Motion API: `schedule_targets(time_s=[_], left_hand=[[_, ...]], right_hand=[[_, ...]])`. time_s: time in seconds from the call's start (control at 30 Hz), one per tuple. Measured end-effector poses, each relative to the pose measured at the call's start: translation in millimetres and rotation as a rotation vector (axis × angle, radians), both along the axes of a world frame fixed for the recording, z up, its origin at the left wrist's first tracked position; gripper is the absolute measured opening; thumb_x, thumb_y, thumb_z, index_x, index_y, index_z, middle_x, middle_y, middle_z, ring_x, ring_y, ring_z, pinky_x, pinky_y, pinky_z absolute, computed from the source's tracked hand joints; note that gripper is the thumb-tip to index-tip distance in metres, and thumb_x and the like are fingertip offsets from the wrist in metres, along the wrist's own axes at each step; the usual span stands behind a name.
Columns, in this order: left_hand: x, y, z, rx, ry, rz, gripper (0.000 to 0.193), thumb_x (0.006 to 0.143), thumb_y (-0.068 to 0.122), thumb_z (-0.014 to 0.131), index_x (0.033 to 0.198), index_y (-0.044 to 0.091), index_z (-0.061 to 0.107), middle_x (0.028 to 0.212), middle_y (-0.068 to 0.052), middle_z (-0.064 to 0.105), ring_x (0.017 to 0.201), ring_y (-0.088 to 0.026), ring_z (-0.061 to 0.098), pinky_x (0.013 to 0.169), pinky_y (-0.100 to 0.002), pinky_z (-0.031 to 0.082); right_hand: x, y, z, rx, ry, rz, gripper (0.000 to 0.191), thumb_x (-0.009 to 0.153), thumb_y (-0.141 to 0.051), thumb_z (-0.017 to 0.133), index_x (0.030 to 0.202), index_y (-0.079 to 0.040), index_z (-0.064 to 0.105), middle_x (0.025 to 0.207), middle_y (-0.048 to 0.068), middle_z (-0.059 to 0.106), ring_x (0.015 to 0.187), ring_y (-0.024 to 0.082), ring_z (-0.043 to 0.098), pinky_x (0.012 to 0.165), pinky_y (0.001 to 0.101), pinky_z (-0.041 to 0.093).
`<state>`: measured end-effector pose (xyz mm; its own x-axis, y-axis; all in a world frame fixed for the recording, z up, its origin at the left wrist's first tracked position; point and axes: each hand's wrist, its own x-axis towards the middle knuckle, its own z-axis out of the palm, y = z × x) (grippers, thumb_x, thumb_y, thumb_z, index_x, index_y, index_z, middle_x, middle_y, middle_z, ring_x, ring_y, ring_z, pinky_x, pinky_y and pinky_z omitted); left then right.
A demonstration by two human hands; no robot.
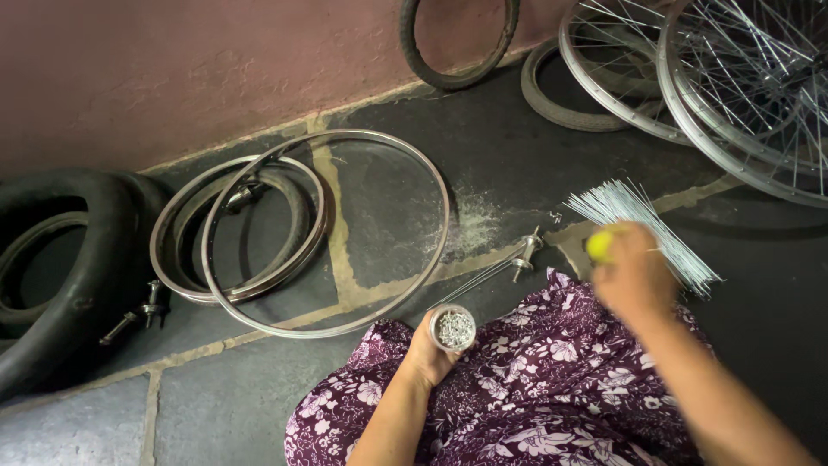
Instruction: The person assembles a bicycle wheel by inserting spokes into the hub and attaching them to the rim. They handle the hub, spokes, and rim, and use a small container of nuts to secure the spokes.
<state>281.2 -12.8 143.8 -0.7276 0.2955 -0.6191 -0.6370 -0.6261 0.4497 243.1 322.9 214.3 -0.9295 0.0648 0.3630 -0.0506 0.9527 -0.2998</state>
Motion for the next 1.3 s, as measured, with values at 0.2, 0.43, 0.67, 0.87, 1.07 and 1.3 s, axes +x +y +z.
schedule_targets(time_s=[0.2, 0.43, 0.67, 0.87, 1.07, 1.3], left_hand=[[2.7, -7.0, -9.1, 0.296, 0.157, -0.011, 0.036, 0.105, 0.033, 0.048, 0.100, 0.005, 0.068, 0.083, -0.017, 0.074, 0.065, -0.023, 0.072, 0.056, -0.029, 0.059], [3.2, -3.9, -18.9, 0.231, 0.196, 0.015, 0.035, 0.106, 0.026, 0.047, 0.098, 0.000, 0.069, 0.082, -0.019, 0.074, 0.066, -0.024, 0.074, 0.052, -0.029, 0.059], [4.7, -2.1, -12.5, 0.212, 0.187, -0.001, 0.034, 0.106, 0.027, 0.045, 0.102, 0.001, 0.068, 0.084, -0.020, 0.075, 0.065, -0.024, 0.074, 0.054, -0.029, 0.059], [5.4, -0.7, -4.8, 0.248, 0.230, -0.106, 0.038, 0.107, 0.032, 0.046, 0.110, 0.001, 0.068, 0.089, -0.022, 0.076, 0.062, -0.022, 0.073, 0.052, -0.027, 0.059], [8.4, 0.7, -6.0, 0.043, 0.069, -0.141, 0.034, 0.101, 0.033, 0.051, 0.114, 0.006, 0.068, 0.101, -0.013, 0.076, 0.085, -0.022, 0.077, 0.068, -0.033, 0.063], [1.7, 3.3, -4.6, -0.088, 0.051, -0.206, 0.041, 0.101, 0.044, 0.052, 0.117, 0.010, 0.069, 0.105, -0.007, 0.077, 0.092, -0.018, 0.073, 0.077, -0.033, 0.057]], right_hand=[[23.3, 149.3, -60.9, 0.056, -0.642, -0.559, 0.067, 0.084, -0.026, 0.078, 0.147, -0.021, 0.056, 0.148, 0.017, 0.052, 0.133, 0.044, 0.053, 0.104, 0.0553, 0.050], [89.0, 184.3, -115.3, -0.012, -0.867, -0.614, 0.058, 0.094, -0.038, 0.069, 0.146, -0.017, 0.056, 0.150, 0.022, 0.050, 0.135, 0.047, 0.052, 0.108, 0.0553, 0.047], [50.9, 140.4, -66.8, 0.064, -0.250, -0.311, 0.061, 0.088, -0.031, 0.075, 0.141, -0.006, 0.061, 0.145, 0.021, 0.059, 0.133, 0.041, 0.056, 0.110, 0.0502, 0.047], [38.3, -44.9, -7.0, -0.617, -0.398, 0.405, 0.079, 0.069, -0.018, 0.087, 0.140, -0.016, 0.054, 0.148, 0.010, 0.053, 0.136, 0.026, 0.051, 0.113, 0.0429, 0.044], [33.4, -154.6, 3.2, -0.513, -0.287, 0.905, 0.101, 0.056, -0.017, 0.097, 0.143, -0.007, 0.046, 0.143, 0.018, 0.053, 0.135, 0.033, 0.047, 0.113, 0.0467, 0.037], [23.0, -152.5, -33.5, -0.715, -0.351, 0.909, 0.090, 0.063, -0.017, 0.094, 0.139, -0.010, 0.047, 0.130, 0.014, 0.063, 0.124, 0.030, 0.062, 0.107, 0.0427, 0.048]])
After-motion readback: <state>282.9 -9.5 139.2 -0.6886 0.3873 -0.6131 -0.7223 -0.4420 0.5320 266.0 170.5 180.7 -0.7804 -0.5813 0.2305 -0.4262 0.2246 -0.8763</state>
